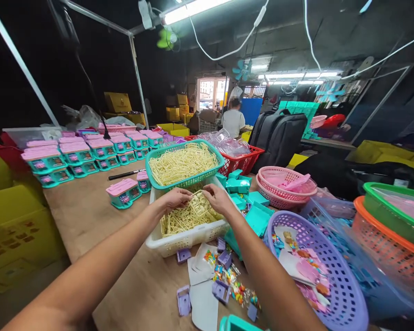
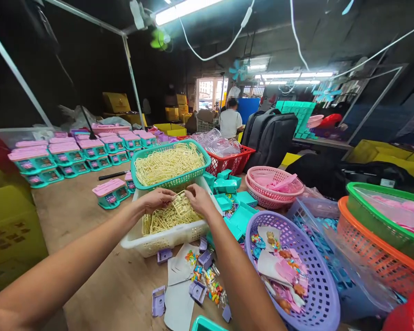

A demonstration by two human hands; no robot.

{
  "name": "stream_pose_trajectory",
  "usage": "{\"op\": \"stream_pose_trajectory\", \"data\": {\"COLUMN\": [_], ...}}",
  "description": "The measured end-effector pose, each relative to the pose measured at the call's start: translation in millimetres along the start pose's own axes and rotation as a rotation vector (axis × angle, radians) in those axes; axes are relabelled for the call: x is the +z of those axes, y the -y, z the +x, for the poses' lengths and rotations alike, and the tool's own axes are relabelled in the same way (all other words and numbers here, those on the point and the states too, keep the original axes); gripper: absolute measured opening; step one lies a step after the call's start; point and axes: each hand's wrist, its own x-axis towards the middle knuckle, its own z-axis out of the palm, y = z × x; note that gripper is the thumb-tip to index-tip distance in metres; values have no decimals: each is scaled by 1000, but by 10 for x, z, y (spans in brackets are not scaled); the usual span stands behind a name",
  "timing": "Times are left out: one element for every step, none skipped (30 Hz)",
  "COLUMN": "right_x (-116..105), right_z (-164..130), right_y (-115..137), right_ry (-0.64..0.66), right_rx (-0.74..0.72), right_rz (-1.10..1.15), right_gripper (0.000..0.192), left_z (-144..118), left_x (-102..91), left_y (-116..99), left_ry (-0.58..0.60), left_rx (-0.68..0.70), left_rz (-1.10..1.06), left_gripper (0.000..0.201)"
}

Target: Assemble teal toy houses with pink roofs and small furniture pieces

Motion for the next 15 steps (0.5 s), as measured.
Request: {"op": "stream_pose_trajectory", "data": {"right_x": [1,5,11,19,29,38,45,50,53,54,54,53,52,53,55], "right_z": [-8,-16,-22,-25,-27,-26,-24,-22,-19,-18,-17,-17,-17,-18,-18], "right_y": [1,-2,-11,-25,-41,-60,-79,-96,-111,-123,-131,-137,-139,-139,-138], "right_ry": [33,70,106,134,153,163,161,152,139,128,120,115,114,115,118], "right_rx": [-31,-55,-74,-86,-93,-97,-96,-94,-91,-90,-89,-88,-86,-85,-84], "right_rz": [45,84,116,143,166,183,196,204,207,205,200,192,185,178,174], "right_gripper": [29,30,30,27,23,20,18,17,16,15,14,13,13,13,13], "left_z": [-30,-58,-84,-106,-127,-146,-162,-175,-183,-184,-177,-160,-135,-103,-68], "left_x": [10,33,63,96,126,145,147,126,79,5,-93,-208,-331,-452,-565], "left_y": [-23,-47,-71,-96,-121,-147,-175,-203,-231,-257,-279,-296,-307,-310,-306], "left_ry": [-15,-27,-37,-48,-65,-90,-124,-172,-233,-304,-379,-446,-497,-526,-532], "left_rx": [34,66,96,122,143,164,185,208,232,253,268,273,266,247,220], "left_rz": [-23,-35,-36,-24,-1,30,69,113,161,212,265,319,373,425,475], "left_gripper": [31,32,33,33,33,31,29,27,25,24,23,22,21,20,19]}}
